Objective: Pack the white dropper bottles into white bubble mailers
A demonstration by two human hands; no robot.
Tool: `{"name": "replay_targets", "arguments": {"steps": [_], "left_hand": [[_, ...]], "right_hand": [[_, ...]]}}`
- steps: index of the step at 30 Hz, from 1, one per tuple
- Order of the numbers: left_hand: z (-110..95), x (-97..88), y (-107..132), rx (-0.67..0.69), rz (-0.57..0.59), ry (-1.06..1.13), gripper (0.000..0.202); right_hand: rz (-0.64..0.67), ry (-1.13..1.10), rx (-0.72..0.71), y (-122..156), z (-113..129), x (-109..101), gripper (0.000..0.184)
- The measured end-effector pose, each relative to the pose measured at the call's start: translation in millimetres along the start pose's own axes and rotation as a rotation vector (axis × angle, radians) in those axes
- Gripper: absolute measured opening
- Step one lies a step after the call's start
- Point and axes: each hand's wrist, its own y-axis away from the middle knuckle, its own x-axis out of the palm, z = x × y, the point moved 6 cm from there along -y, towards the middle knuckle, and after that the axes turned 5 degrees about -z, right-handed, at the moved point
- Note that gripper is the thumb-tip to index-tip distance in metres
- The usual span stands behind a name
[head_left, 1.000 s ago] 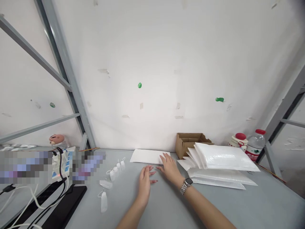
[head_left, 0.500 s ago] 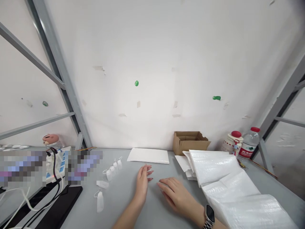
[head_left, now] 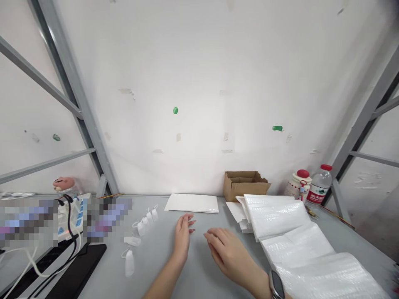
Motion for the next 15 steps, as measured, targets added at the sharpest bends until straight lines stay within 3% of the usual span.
{"name": "replay_targets", "arguments": {"steps": [3, 5, 8, 12, 15], "left_hand": [[-3.9, -7.0, -5.8, 0.036, -0.068, 0.01, 0.037], [-6.8, -12.1, -9.0, 0.049, -0.106, 0.013, 0.034], [-9.9, -16.4, -10.9, 0.055, -0.131, 0.02, 0.032], [-12.4, -14.8, -8.0, 0.06, -0.122, 0.026, 0.033], [-14.2, -12.1, -4.6, 0.06, -0.098, 0.022, 0.035]], "right_hand": [[0.184, 0.186, 0.141, -20.4, -29.5, 41.1, 0.02], [0.278, 0.25, 0.152, -34.6, -43.5, 65.8, 0.02], [0.304, 0.252, 0.128, -50.3, -52.7, 85.8, 0.023], [0.286, 0.235, 0.105, -54.0, -44.9, 82.2, 0.026], [0.258, 0.21, 0.083, -50.2, -26.3, 57.4, 0.023]]}}
